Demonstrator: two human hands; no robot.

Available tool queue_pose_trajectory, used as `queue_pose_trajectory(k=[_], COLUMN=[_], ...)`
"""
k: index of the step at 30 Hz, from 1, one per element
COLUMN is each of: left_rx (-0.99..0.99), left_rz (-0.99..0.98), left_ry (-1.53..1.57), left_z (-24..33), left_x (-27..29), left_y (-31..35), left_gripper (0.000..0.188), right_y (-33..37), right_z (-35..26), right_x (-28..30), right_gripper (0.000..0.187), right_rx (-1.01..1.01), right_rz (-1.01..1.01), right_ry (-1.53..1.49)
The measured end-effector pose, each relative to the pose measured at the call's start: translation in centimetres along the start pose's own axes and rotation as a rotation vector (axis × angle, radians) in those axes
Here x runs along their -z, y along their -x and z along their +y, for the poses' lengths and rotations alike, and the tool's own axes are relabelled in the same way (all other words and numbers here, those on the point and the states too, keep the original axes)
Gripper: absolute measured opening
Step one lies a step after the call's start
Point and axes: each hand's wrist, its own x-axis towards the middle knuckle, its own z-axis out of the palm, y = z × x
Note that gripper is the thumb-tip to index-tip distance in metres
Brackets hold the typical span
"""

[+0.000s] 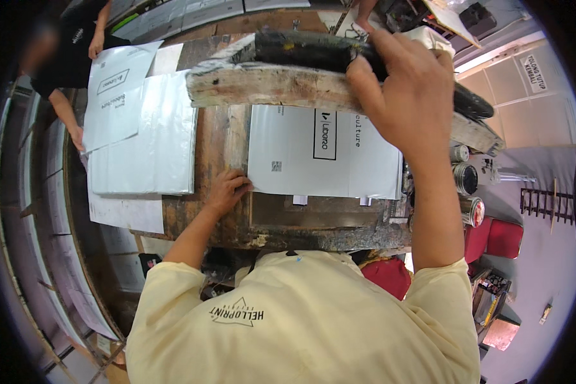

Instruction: The person performs screen printing on plastic bags by placing them one by one onto the printing surface, lowering a screen press, pulling a squeegee across the screen to apply ink, and then lifting the press to remove the printed bag.

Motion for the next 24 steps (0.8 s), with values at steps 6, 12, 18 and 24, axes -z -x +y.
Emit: queue_pose_trajectory(k=[6, 12, 18, 24], left_rx=[0.042, 0.162, 0.385, 0.478], left_rz=[-0.207, -0.288, -0.046, 0.221], left_ry=[-0.04, -0.058, 0.509, 0.852], left_z=[0.2, 0.8, 9.0, 6.7], left_x=[1.2, 2.2, 7.2, 9.3], left_y=[-1.9, -6.2, -12.6, -6.3], left_gripper=[0.017, 0.02, 0.019, 0.017], right_y=[-2.0, -3.3, -3.0, -1.5], right_z=[0.8, 1.2, 1.0, 0.2], right_x=[0.4, 0.9, 0.9, 1.0], right_gripper=[0.037, 0.035, 0.033, 0.03], right_rx=[0.051, 0.007, -0.073, -0.081], right_rz=[-0.057, -0.074, -0.082, -0.066], right_ry=[0.001, -0.045, -0.08, -0.099])
